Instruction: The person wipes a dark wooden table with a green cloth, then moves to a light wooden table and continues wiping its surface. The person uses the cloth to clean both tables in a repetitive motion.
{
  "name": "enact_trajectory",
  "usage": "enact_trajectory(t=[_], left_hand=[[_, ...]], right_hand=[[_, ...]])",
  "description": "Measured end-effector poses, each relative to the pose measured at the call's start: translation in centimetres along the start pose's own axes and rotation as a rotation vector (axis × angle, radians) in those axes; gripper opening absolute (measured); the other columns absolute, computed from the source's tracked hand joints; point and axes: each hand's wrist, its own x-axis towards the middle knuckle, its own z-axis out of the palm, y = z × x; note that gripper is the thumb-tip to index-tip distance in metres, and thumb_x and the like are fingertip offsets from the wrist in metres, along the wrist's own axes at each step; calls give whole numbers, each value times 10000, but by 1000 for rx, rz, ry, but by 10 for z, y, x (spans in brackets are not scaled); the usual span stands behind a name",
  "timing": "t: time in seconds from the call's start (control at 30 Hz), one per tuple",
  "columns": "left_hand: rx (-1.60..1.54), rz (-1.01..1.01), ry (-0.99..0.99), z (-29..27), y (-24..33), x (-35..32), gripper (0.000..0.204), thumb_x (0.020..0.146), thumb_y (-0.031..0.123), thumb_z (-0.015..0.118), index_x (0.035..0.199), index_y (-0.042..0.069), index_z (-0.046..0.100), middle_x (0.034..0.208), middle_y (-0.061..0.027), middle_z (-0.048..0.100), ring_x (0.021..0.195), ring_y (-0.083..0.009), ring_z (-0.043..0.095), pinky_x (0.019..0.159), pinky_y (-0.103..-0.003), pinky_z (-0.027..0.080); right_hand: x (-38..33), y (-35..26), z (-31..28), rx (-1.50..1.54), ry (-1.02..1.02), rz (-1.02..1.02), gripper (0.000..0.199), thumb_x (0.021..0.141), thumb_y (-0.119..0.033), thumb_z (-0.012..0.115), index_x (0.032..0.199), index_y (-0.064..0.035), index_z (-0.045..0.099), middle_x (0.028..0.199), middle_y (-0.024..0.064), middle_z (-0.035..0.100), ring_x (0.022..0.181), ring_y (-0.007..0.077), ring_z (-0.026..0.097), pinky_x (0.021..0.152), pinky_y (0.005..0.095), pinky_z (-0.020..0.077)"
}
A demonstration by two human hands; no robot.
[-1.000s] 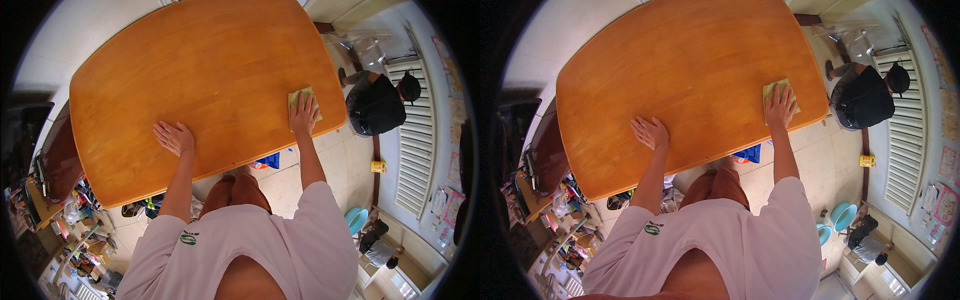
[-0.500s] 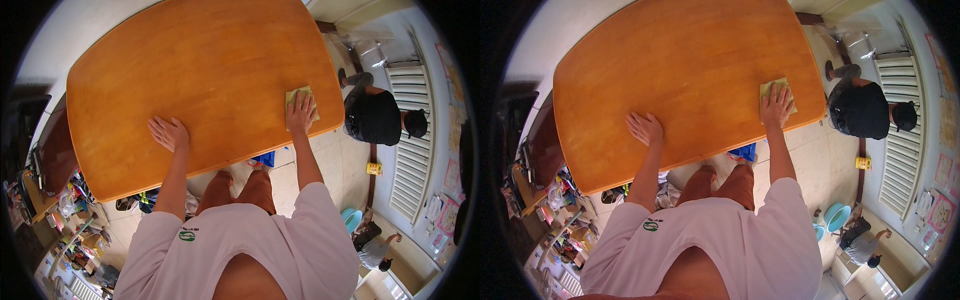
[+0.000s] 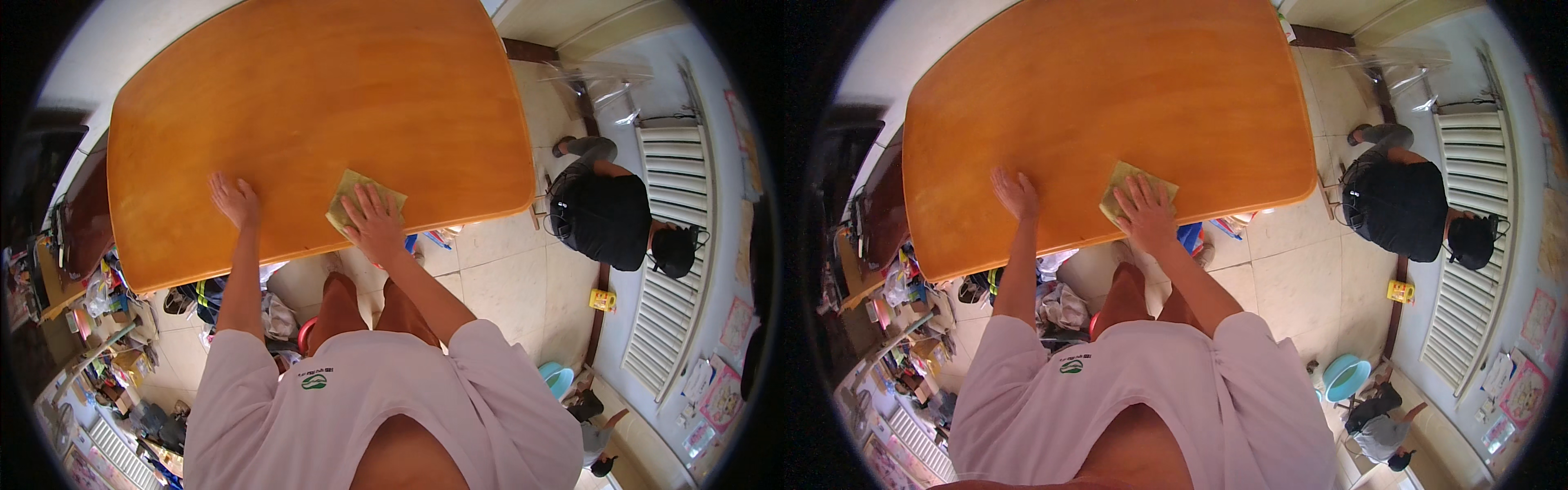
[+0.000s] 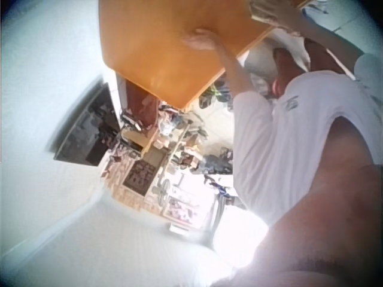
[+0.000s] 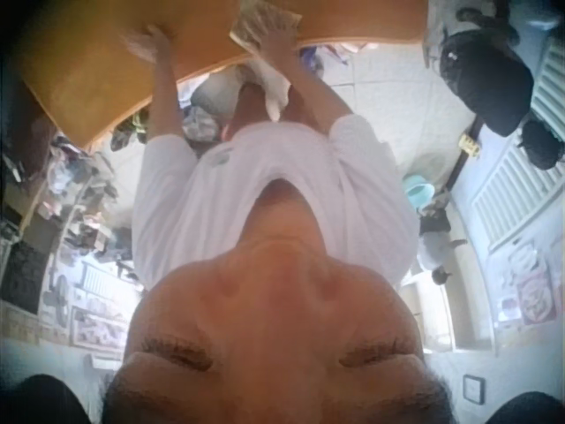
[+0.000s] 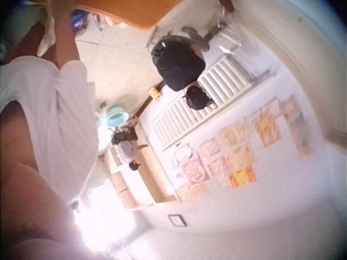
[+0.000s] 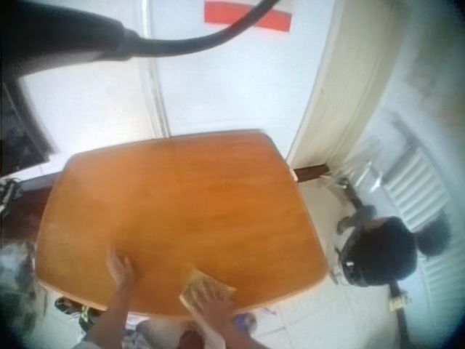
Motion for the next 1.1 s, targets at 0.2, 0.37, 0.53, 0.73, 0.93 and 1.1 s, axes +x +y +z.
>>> enact_trajectory(t=[0.2,0.37,0.53,0.73,0.93,1.1], left_hand=[[-199,-249,-78,-9,149,-95,526,951,208,512,1427,10,402,1527,-160,337,1427,-326,275,1158,-474,223],[76,-322,-143,-20,193,-95,559,956,289,482,1438,21,393,1540,-123,330,1441,-281,254,1170,-446,187],[174,-329,-180,-16,198,-91,583,953,328,471,1450,36,383,1549,-114,321,1447,-269,244,1170,-440,187],[183,-334,-174,-17,195,-93,582,951,331,475,1449,43,388,1551,-112,319,1448,-267,240,1167,-448,191],[145,-312,-148,-15,197,-91,577,945,317,490,1447,47,395,1544,-113,329,1443,-269,248,1164,-454,196],[131,-340,-167,-18,196,-91,581,944,314,496,1447,42,392,1540,-116,331,1442,-273,248,1166,-455,191]], right_hand=[[-50,114,-50,-139,8,133,678,872,-402,602,1476,-183,385,1543,138,303,1437,355,249,1138,599,195],[-63,226,-82,-340,97,310,632,922,-429,517,1487,-184,375,1535,154,316,1441,351,247,1130,609,202],[-48,283,-81,-418,191,510,631,950,-446,478,1507,-183,342,1556,155,289,1458,355,209,1127,626,186],[-27,199,-46,-427,166,434,662,926,-484,504,1498,-187,355,1560,165,278,1459,374,200,1119,656,162],[-14,65,-24,-113,2,199,640,915,-435,553,1482,-192,380,1554,136,291,1453,340,219,1131,635,164],[-27,74,-32,3,-34,-54,626,911,-418,562,1475,-202,394,1540,122,321,1450,327,230,1148,591,175]])
